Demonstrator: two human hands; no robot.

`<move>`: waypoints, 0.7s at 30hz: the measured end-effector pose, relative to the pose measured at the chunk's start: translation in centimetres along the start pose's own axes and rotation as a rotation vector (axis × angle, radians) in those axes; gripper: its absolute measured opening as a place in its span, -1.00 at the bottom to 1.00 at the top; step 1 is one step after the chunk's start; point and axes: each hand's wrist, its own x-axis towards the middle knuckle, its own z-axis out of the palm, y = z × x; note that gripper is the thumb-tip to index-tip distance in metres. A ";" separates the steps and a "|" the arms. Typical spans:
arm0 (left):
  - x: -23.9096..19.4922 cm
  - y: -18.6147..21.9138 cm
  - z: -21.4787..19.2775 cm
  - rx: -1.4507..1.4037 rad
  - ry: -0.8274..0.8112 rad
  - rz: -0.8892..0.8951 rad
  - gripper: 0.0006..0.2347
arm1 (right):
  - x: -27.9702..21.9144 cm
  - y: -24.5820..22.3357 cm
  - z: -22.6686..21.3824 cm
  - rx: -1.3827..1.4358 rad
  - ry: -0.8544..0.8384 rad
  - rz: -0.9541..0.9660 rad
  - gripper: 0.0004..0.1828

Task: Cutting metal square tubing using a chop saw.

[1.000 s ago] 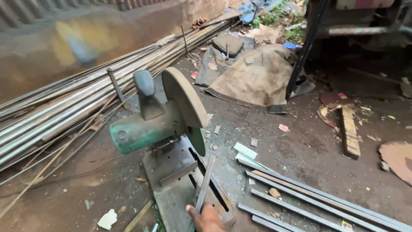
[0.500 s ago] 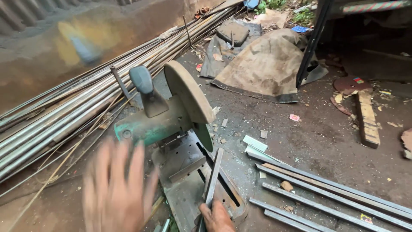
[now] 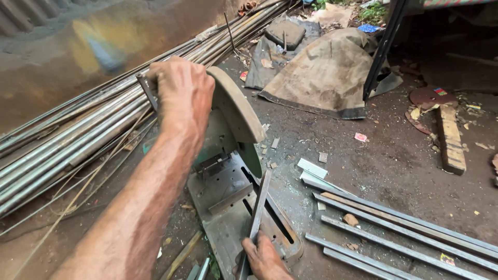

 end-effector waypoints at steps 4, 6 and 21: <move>0.8 0.5 0.0 0.161 -0.083 0.001 -0.79 | 2.5 2.6 -0.8 -0.218 0.045 -0.127 -0.55; 0.6 -0.3 -1.3 0.103 -0.113 0.023 -0.78 | 3.3 3.3 -0.7 -0.253 0.064 -0.182 -0.57; 3.8 -1.7 1.5 0.130 -0.111 0.054 -0.69 | 2.5 0.2 2.2 0.072 -0.087 0.032 -0.53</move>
